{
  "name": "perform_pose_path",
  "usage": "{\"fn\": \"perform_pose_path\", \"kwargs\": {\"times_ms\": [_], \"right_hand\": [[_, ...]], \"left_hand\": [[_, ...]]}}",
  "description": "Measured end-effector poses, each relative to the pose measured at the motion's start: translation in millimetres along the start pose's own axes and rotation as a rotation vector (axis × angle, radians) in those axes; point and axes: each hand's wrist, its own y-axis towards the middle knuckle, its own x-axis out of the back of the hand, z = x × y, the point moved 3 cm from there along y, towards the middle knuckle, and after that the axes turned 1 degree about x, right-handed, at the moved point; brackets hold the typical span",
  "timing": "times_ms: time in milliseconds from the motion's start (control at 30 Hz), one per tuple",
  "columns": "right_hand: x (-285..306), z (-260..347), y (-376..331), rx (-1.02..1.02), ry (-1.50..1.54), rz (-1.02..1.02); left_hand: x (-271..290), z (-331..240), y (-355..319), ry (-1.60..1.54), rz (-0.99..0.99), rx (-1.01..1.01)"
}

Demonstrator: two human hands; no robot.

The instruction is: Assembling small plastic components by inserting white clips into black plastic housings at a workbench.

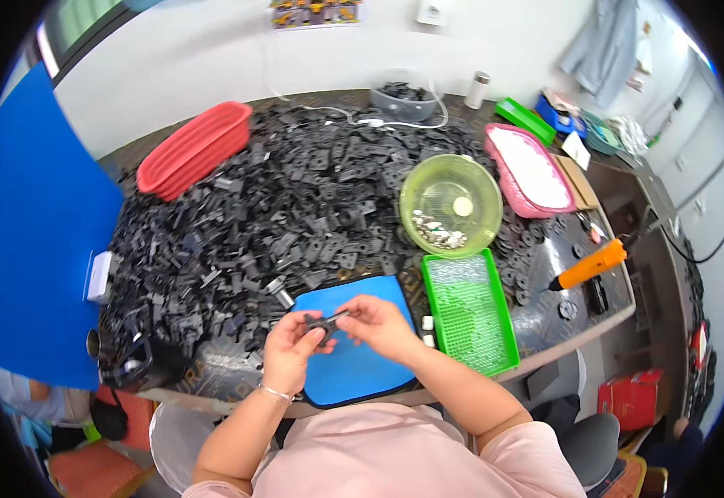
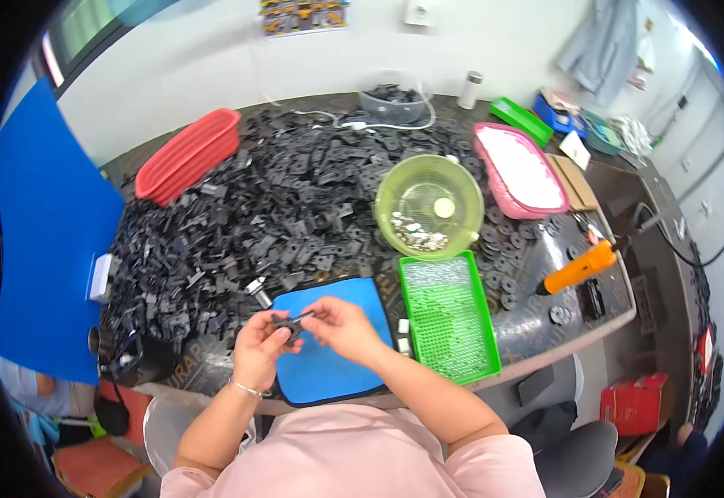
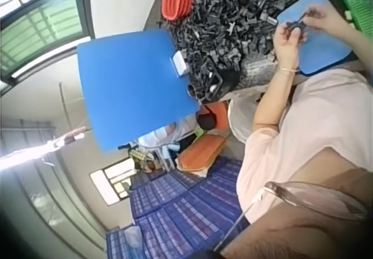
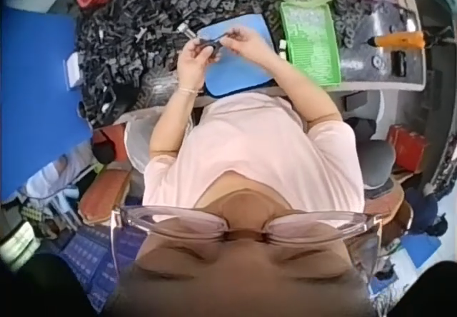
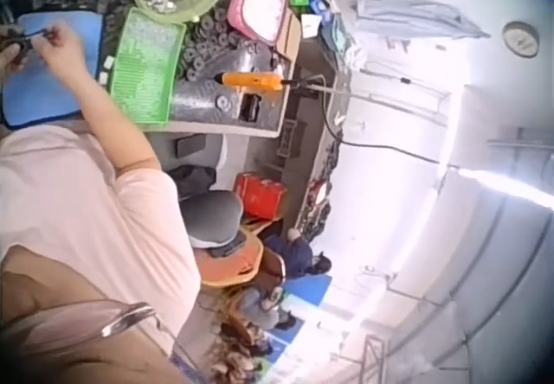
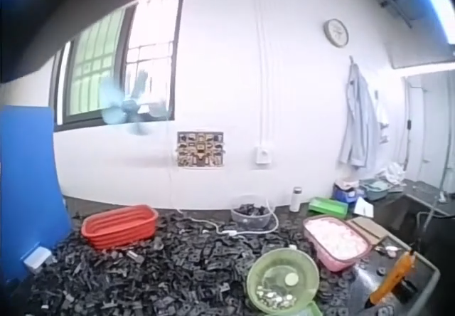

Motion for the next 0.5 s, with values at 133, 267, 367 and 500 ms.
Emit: {"fn": "perform_pose_path", "kwargs": {"times_ms": [133, 267, 367, 500], "right_hand": [[9.0, -8.2, -8.1, -0.008, -0.063, 0.027], [44.0, 23.2, 8.7, 0.167, -0.297, 0.154], [112.7, 98.0, 51.2, 0.264, -0.284, -0.135], [310.2, 168.8, 90.7, 0.712, -0.761, -1.267]], "left_hand": [[-5.7, 8.3, 2.0, 0.061, 0.067, -0.070], [-11.6, 10.6, 6.8, 0.117, 0.094, 0.007], [-4.2, 12.1, 7.4, 0.121, 0.038, 0.070], [14.5, 30.7, 8.5, 0.122, -0.055, 0.122]]}}
